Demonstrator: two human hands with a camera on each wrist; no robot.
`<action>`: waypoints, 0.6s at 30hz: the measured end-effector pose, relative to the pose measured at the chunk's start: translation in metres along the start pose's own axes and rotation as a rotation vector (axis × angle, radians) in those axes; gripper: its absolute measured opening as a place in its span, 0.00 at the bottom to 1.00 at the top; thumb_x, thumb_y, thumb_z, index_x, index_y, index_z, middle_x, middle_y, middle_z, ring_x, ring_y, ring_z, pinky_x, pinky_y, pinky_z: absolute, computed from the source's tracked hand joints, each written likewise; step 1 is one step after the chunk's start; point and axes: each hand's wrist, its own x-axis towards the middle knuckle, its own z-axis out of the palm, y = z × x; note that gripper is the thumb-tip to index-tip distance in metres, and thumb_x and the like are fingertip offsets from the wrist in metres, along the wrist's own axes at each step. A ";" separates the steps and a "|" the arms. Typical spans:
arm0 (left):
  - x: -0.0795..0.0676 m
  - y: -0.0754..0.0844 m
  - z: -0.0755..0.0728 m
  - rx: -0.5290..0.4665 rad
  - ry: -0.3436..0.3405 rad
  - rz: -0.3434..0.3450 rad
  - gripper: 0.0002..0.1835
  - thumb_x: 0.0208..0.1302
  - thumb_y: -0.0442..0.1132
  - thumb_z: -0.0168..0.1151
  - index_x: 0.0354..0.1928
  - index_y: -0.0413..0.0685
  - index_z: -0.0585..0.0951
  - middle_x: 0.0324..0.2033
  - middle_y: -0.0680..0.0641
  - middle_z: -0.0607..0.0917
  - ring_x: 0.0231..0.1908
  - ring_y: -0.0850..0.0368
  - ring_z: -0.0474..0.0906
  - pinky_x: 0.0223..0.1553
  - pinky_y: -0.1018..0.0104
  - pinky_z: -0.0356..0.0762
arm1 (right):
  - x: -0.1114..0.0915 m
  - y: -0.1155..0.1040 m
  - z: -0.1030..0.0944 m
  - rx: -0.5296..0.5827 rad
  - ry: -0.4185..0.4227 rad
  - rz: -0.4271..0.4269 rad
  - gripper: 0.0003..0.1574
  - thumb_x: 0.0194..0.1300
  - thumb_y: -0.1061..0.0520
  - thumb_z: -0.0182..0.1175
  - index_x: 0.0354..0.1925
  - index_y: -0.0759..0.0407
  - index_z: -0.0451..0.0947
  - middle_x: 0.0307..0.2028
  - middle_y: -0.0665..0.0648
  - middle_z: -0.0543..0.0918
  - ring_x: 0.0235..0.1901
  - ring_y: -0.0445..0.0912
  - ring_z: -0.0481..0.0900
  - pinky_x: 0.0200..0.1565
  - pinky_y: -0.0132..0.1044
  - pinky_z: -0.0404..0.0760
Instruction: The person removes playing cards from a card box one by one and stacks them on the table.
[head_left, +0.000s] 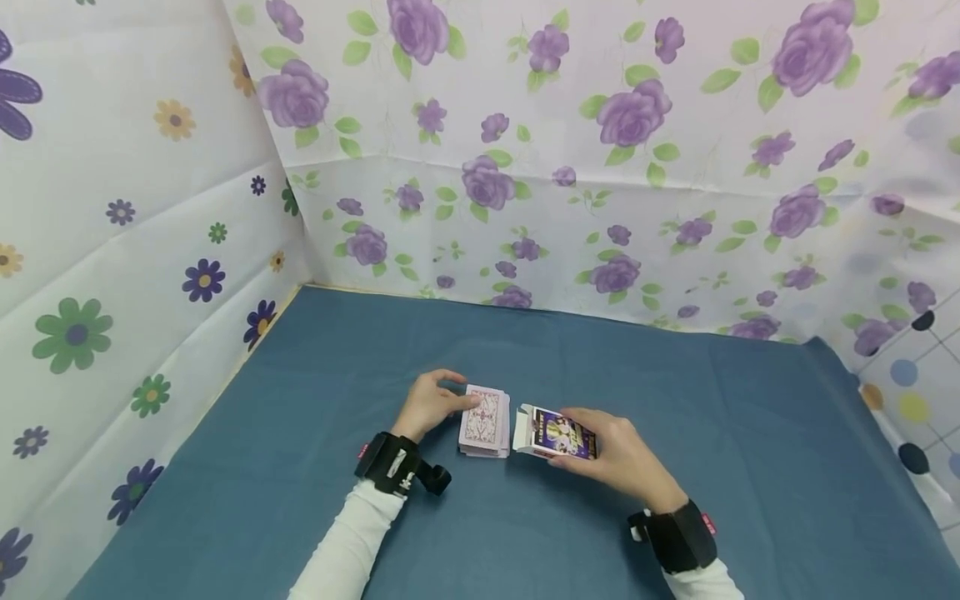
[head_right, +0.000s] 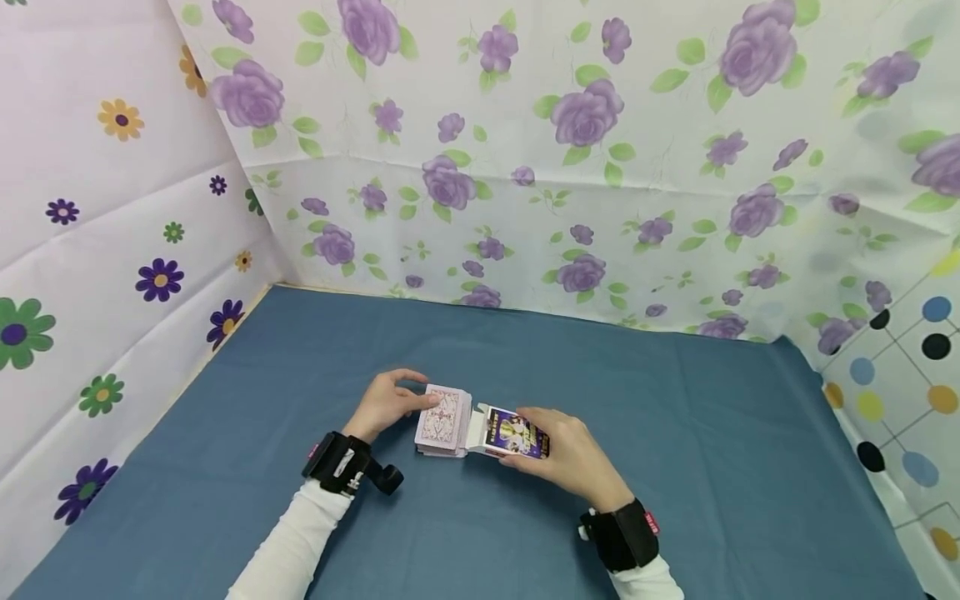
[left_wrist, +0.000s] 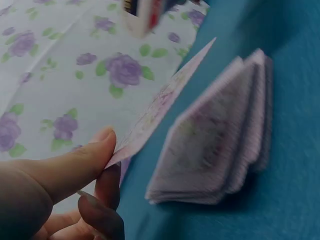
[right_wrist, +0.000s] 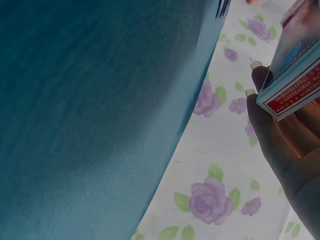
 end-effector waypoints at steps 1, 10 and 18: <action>0.000 0.000 0.001 0.014 0.005 -0.001 0.27 0.56 0.43 0.72 0.57 0.45 0.77 0.30 0.42 0.85 0.30 0.52 0.79 0.34 0.61 0.71 | 0.000 0.000 0.000 0.000 -0.004 0.003 0.42 0.52 0.37 0.71 0.58 0.59 0.77 0.51 0.57 0.84 0.46 0.45 0.82 0.42 0.39 0.80; 0.007 -0.003 0.010 0.220 0.111 0.006 0.28 0.50 0.44 0.77 0.52 0.43 0.80 0.26 0.43 0.84 0.24 0.54 0.76 0.29 0.63 0.71 | 0.000 0.003 -0.001 -0.004 -0.013 0.011 0.43 0.52 0.36 0.71 0.58 0.58 0.77 0.51 0.57 0.84 0.46 0.44 0.82 0.42 0.38 0.79; 0.006 0.003 0.014 0.330 0.154 0.071 0.27 0.48 0.42 0.78 0.51 0.40 0.80 0.32 0.40 0.86 0.26 0.52 0.77 0.31 0.59 0.75 | 0.000 0.004 -0.002 0.003 -0.013 0.014 0.42 0.52 0.35 0.71 0.58 0.58 0.77 0.51 0.56 0.84 0.44 0.42 0.81 0.41 0.37 0.79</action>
